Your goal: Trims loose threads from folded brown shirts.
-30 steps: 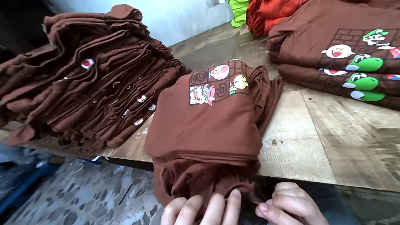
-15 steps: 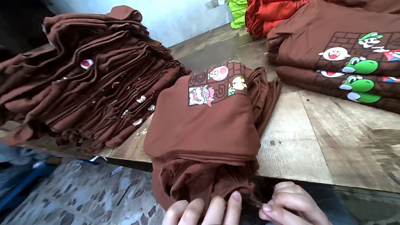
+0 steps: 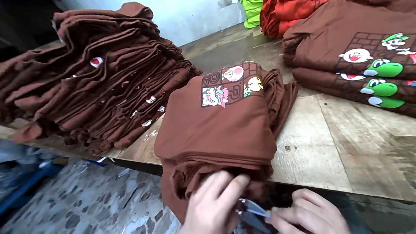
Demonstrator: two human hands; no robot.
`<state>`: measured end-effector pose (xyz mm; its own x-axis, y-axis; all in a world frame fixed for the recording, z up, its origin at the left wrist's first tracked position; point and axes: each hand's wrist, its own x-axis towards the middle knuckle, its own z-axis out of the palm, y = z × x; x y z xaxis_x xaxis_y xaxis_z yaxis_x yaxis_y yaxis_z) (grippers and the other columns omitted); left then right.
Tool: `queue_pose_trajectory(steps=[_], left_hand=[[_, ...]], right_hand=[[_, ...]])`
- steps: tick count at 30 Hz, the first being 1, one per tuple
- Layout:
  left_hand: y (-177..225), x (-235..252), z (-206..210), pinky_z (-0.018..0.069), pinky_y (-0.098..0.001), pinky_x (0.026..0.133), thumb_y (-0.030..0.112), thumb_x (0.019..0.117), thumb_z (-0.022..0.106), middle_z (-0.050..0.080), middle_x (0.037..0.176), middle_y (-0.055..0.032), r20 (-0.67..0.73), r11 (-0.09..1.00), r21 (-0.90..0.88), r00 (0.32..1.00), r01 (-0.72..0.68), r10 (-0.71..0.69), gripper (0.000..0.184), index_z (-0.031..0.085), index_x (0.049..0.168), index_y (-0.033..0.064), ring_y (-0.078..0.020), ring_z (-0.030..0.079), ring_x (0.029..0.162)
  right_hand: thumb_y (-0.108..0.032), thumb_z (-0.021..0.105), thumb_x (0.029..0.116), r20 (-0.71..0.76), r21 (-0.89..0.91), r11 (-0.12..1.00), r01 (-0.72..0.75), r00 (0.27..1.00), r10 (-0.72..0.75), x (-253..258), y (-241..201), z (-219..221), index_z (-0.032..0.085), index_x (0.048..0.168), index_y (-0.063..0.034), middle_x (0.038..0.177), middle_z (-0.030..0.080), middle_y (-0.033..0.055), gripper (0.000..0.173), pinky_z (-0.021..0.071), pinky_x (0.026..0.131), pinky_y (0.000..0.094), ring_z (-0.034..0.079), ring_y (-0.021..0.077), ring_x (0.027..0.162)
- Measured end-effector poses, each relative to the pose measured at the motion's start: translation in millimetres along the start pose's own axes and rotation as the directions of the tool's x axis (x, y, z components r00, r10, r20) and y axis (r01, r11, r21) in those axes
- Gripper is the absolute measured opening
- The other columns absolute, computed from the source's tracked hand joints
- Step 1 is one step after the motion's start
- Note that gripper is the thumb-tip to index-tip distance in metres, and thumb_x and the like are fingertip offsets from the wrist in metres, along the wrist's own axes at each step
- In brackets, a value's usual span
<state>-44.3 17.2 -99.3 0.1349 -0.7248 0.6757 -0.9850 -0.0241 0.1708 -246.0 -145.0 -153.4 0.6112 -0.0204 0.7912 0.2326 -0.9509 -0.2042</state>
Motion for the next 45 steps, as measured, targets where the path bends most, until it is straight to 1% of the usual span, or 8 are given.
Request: queue_pose_trajectory(steps=[6, 13, 16, 23, 28, 32, 39, 45], left_hand=[[-61.7, 0.0, -49.1, 0.0483, -0.0256, 0.065, 0.018, 0.0902, 0.061, 0.068, 0.080, 0.0034, -0.190, 0.997, -0.056, 0.979, 0.059, -0.069, 0.019, 0.080, 0.091, 0.0210, -0.0072, 0.061, 0.075], [-30.1, 16.3, -25.3, 0.0501, -0.0290, 0.060, 0.027, 0.0811, 0.063, 0.059, 0.085, 0.0035, -0.078, 0.947, 0.142, 0.957, 0.288, -0.280, 0.013, 0.062, 0.088, 0.0159, -0.0083, 0.058, 0.075], [-48.7, 23.9, -35.1, 0.0497, -0.0449, 0.067, 0.013, 0.0900, 0.058, 0.062, 0.091, -0.0135, -0.329, 0.874, 0.412, 0.937, 0.256, -0.120, 0.019, 0.070, 0.101, 0.0047, -0.0280, 0.061, 0.081], [-91.5, -18.3, 4.3, 0.0529, -0.0389, 0.062, 0.025, 0.0944, 0.064, 0.067, 0.077, -0.0040, -0.195, 0.974, 0.227, 0.980, 0.017, 0.028, 0.016, 0.076, 0.089, 0.0166, -0.0184, 0.064, 0.069], [-49.5, -22.3, -12.1, 0.0542, -0.0207, 0.063, 0.043, 0.0920, 0.073, 0.072, 0.087, 0.0071, -0.081, 0.954, -0.241, 0.975, 0.180, -0.205, 0.033, 0.076, 0.114, 0.0187, -0.0012, 0.063, 0.071], [-51.3, -24.1, -2.5, 0.0572, -0.0246, 0.074, 0.037, 0.0914, 0.076, 0.073, 0.090, 0.0080, -0.114, 0.944, -0.237, 0.959, 0.228, -0.260, 0.015, 0.079, 0.095, 0.0229, -0.0054, 0.068, 0.085], [-64.6, -11.6, -23.4, 0.0560, -0.0250, 0.080, 0.035, 0.0999, 0.067, 0.071, 0.091, 0.0039, -0.167, 0.831, -0.542, 0.952, 0.127, -0.255, 0.020, 0.074, 0.095, 0.0172, -0.0086, 0.067, 0.088], [-75.5, -12.2, -53.5, 0.0521, -0.0211, 0.077, 0.041, 0.0996, 0.065, 0.067, 0.086, 0.0080, -0.136, 0.728, -0.685, 0.984, -0.011, -0.113, 0.024, 0.072, 0.088, 0.0206, -0.0052, 0.064, 0.085]], right_hand=[[-0.046, 0.063, 0.1006, 0.082, -0.135, 0.986, -0.102, 0.990, 0.114, 1.1, 3.6, -2.7, 0.078, 0.095, -0.0106, 0.057, 0.055, 0.0003, 0.039, 0.0445, 0.057, 0.0324, 0.053, 0.0181, 0.056], [-0.048, 0.067, 0.0962, -0.187, -0.075, 0.962, -0.264, 0.951, 0.246, 58.3, -16.8, 42.8, 0.072, 0.122, -0.0239, 0.112, 0.071, 0.0046, 0.035, 0.0561, 0.086, 0.0358, 0.066, 0.0198, 0.102], [-0.020, 0.070, 0.0944, -0.174, -0.001, 0.957, -0.290, 0.942, 0.285, 67.1, -14.4, 43.8, 0.079, 0.103, -0.0207, 0.096, 0.073, 0.0003, 0.012, 0.0581, 0.078, 0.0305, 0.068, 0.0166, 0.092], [-0.022, 0.062, 0.1005, 0.593, -0.070, 0.946, -0.317, 0.749, 0.295, 42.8, -11.3, -48.9, 0.078, 0.092, -0.0114, 0.082, 0.075, 0.0067, 0.021, 0.0540, 0.074, 0.0471, 0.071, 0.0277, 0.079], [-0.026, 0.066, 0.1010, 0.180, 0.129, 0.900, -0.416, 0.903, 0.391, 53.1, -23.3, -27.1, 0.076, 0.117, -0.0099, 0.108, 0.075, 0.0069, 0.024, 0.0562, 0.090, 0.0337, 0.069, 0.0205, 0.103], [-0.018, 0.066, 0.0980, 0.060, 0.513, 0.797, -0.318, 0.940, 0.336, 78.7, -28.8, -2.4, 0.067, 0.116, -0.0011, 0.128, 0.066, 0.0181, 0.025, 0.0517, 0.105, 0.0381, 0.061, 0.0250, 0.124], [-0.066, 0.074, 0.0816, -0.195, 0.016, 0.852, -0.524, 0.834, 0.516, 107.6, -32.2, 49.0, 0.064, 0.096, -0.0034, 0.099, 0.059, 0.0157, 0.065, 0.0551, 0.058, 0.0284, 0.062, 0.0186, 0.076], [-0.013, 0.080, 0.0652, -0.333, 0.004, 0.910, -0.415, 0.858, 0.392, 121.7, -13.9, 61.4, 0.064, 0.104, -0.0114, 0.117, 0.059, 0.0149, 0.041, 0.0584, 0.053, 0.0303, 0.067, 0.0176, 0.074]])
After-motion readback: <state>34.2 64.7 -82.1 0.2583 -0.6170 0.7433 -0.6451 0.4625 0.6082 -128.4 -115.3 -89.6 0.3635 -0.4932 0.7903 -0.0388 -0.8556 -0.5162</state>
